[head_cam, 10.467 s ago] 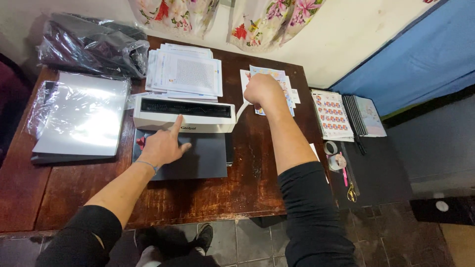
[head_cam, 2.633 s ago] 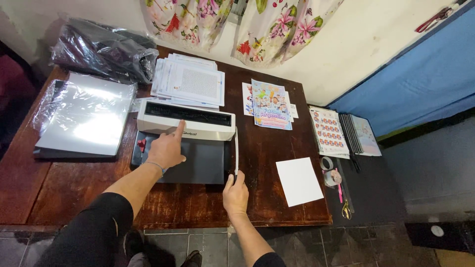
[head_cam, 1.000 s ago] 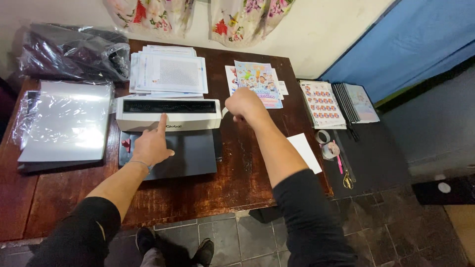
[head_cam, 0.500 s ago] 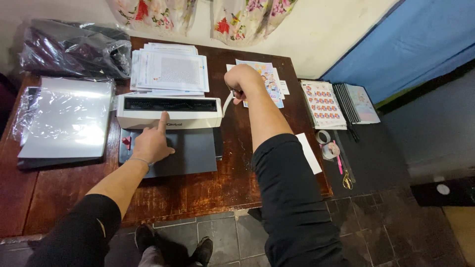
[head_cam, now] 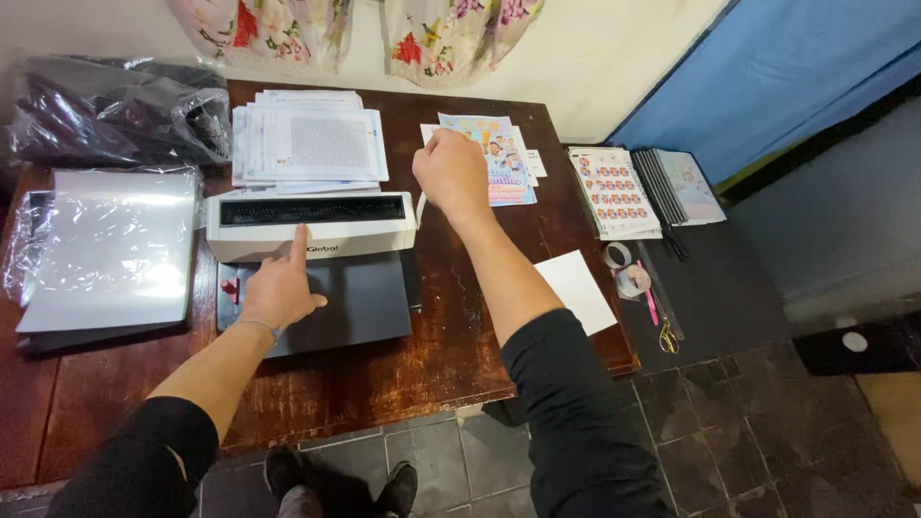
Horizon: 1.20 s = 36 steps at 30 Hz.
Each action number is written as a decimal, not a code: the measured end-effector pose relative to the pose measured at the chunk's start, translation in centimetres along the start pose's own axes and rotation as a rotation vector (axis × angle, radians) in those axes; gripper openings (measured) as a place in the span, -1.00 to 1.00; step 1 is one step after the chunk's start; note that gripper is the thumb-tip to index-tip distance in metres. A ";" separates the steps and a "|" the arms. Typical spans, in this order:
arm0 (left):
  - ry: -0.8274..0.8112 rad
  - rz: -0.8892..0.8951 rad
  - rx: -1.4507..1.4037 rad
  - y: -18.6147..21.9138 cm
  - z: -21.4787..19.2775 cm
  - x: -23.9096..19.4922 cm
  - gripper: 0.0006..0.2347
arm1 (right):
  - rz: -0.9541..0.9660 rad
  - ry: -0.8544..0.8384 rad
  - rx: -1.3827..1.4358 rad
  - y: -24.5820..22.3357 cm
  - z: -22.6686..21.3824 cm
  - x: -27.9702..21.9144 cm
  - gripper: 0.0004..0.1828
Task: The person places a black cover sheet into a plastic sleeve and feeds it through a binding machine to attach a spiral binding. The person then picks up a stack of printed papers, opens the newly bound cover, and places the papers inside.
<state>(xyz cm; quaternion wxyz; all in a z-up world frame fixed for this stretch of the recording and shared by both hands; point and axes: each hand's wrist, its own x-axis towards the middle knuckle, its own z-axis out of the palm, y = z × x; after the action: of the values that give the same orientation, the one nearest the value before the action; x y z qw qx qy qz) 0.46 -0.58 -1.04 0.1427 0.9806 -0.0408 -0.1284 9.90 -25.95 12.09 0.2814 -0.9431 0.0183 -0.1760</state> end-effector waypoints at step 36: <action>0.007 0.008 0.011 -0.1 -0.3 -0.1 0.15 | 0.219 -0.165 0.424 -1.0 -0.8 1.5 -0.28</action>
<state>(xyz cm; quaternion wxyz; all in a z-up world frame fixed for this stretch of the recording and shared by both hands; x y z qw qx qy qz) 0.47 -0.44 -0.81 0.1381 0.9816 -0.0451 -0.1242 10.95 -25.75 13.67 0.4908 -0.8666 0.0600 -0.0668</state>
